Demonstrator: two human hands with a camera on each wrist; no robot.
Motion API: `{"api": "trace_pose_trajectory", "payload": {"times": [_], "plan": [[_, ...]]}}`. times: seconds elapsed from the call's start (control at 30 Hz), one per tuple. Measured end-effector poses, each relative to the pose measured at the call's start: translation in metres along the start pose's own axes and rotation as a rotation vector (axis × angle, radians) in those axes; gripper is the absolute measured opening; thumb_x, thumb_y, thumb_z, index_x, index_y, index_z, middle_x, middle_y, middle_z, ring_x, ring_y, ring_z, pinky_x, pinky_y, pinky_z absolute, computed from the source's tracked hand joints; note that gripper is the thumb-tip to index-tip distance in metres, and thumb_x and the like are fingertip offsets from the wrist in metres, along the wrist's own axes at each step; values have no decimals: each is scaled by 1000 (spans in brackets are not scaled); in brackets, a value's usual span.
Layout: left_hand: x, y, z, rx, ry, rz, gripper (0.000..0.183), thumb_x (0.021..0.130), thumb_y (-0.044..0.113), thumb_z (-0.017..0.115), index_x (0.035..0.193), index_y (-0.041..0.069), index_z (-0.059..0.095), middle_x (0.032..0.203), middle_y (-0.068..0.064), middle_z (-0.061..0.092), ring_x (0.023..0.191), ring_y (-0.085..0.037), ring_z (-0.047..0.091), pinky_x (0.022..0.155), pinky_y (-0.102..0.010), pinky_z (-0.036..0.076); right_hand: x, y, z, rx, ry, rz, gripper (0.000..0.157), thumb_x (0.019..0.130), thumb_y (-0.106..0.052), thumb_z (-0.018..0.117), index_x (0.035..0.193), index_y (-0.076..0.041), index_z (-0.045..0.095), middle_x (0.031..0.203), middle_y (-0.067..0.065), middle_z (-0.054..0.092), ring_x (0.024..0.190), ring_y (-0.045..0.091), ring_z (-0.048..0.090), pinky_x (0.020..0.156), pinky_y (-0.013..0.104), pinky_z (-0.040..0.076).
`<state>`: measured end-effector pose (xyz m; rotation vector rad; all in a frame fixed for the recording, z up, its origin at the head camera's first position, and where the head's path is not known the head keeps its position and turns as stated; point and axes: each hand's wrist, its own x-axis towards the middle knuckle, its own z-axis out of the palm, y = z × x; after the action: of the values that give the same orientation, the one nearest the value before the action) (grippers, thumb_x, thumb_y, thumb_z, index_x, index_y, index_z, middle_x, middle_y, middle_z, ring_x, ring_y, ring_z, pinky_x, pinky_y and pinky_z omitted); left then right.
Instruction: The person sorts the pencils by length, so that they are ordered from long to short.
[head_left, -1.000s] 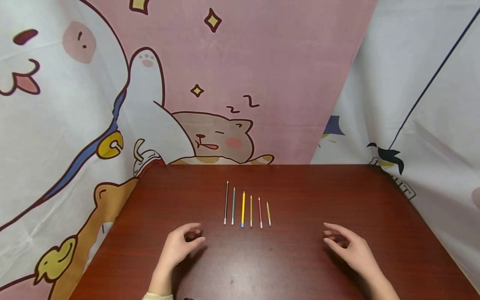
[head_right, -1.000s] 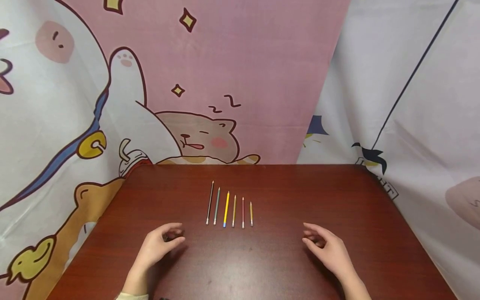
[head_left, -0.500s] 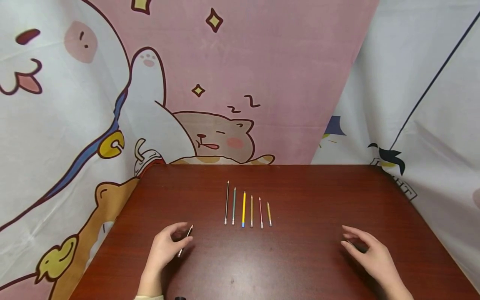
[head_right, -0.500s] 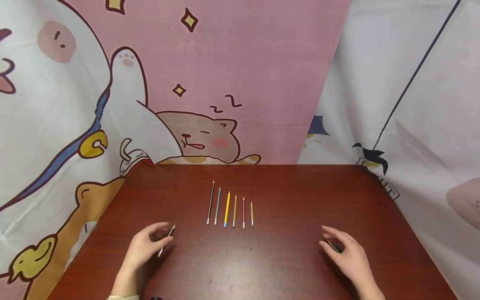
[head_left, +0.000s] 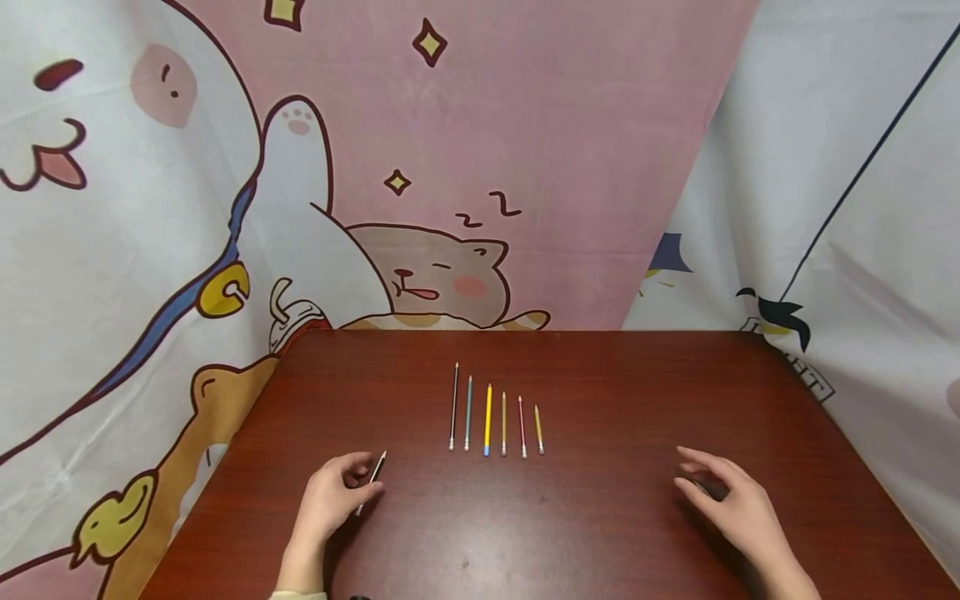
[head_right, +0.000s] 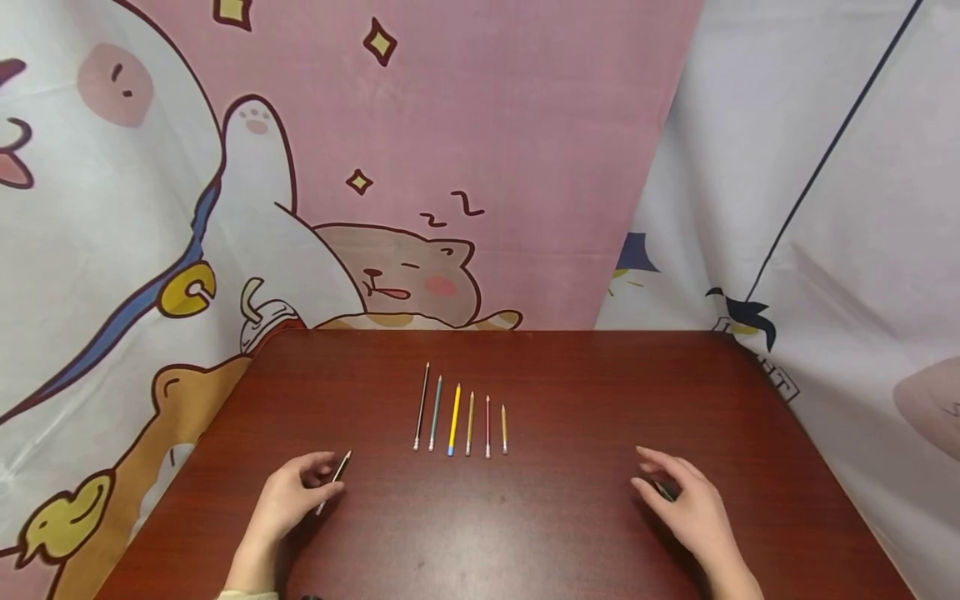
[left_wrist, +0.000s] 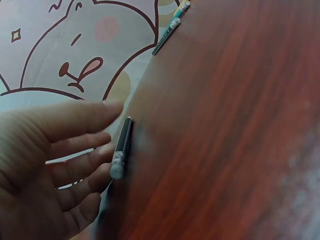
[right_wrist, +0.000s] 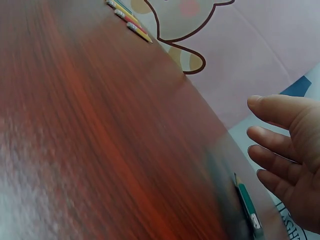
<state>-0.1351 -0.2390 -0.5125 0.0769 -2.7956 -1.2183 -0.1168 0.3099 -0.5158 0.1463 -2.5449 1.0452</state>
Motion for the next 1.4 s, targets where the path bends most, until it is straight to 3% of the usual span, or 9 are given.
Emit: {"api": "trace_pose_trajectory", "payload": {"times": [0.23,0.47,0.9,1.13,1.4], "plan": [[-1,0,2,105,7,14,44,70,13,88,110,3,72,79,4,59,67,-7,55,64,-28,45,5,-7,10,41,-23,-31,44,79,-7,83,121,-8,69,96,4,70,89,-3,59,76,7,43],[0,-1,4,84,7,4,36,73,7,85,106,4,73,71,8,59,57,-7,53,58,-26,44,9,-14,24,75,-32,-86,46,77,-2,83,121,-9,69,96,3,70,86,5,63,76,10,45],[-2,0,4,116,43,-4,26,73,5,81,99,8,75,68,11,59,64,-7,54,63,-29,44,13,-20,39,118,-43,-147,45,75,0,83,117,-5,70,94,3,69,84,11,63,75,11,45],[-2,1,3,59,1,-36,25,77,5,79,102,7,74,68,8,60,52,-8,53,52,-24,42,10,-14,34,85,-52,-122,45,76,-3,84,118,-8,70,96,2,70,86,10,63,76,10,44],[1,7,7,-38,9,-13,21,80,2,73,100,5,74,67,5,59,47,-8,52,49,-24,42,9,-7,30,57,-36,-98,45,75,-3,84,118,-7,70,94,2,70,86,5,63,76,9,44]]}}
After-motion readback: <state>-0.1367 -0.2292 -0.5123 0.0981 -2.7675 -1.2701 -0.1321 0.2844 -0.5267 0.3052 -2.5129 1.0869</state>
